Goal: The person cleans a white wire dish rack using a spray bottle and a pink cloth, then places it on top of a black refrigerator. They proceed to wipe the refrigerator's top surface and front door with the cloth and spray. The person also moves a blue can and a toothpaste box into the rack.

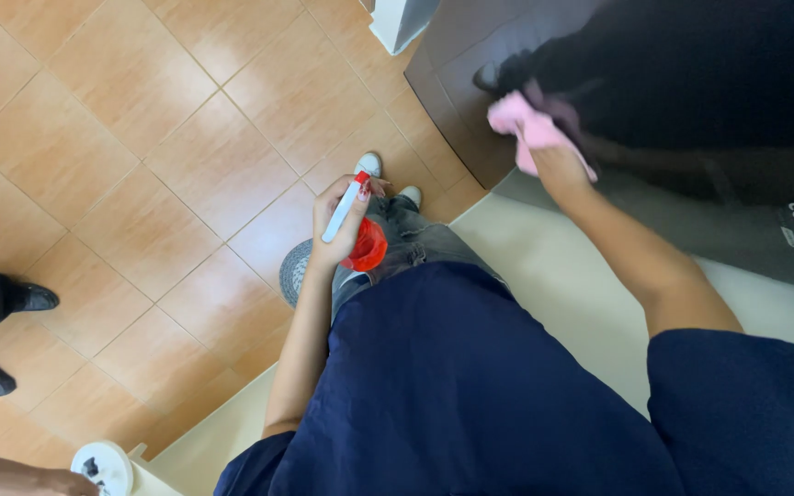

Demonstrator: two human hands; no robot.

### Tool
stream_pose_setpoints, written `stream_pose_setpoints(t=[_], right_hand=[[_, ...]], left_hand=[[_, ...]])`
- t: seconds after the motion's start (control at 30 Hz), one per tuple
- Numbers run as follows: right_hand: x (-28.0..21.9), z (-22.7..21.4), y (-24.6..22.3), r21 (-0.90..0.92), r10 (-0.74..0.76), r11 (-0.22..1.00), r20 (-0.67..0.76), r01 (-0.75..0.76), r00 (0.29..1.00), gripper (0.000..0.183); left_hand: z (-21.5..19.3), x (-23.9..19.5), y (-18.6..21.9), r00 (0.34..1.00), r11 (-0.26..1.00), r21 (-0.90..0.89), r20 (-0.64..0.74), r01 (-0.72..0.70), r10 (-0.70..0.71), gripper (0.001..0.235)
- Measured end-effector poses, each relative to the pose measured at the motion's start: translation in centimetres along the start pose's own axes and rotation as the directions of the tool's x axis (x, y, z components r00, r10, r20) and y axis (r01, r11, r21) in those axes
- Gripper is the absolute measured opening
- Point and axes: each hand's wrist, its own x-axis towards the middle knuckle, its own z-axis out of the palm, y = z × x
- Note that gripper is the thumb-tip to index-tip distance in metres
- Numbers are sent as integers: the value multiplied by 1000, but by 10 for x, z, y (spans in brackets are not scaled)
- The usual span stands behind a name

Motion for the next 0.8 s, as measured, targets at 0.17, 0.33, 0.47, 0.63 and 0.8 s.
stream_pose_setpoints(t=[0.17,0.33,0.47,0.63,0.8], right_hand=[[-40,62,-55,346,-265,921,228,176,937,31],[78,-11,57,214,-75,973,-52,85,996,54],[200,26,42,302,72,953,-132,-29,989,55],[229,42,18,234,64,972,-121,-35,991,56],[112,-23,17,185,-144,974,56,131,988,49]], left_hand=[[-5,-4,5,999,998,70,-43,7,-4,22],[-9,-7,5,995,999,41,-97,-13,17,22],[-8,-8,2,991,999,38,-130,22,-17,22],[-5,-6,1,993,999,28,-117,27,-24,23],[-7,-1,-3,994,998,15,-96,59,-57,23]])
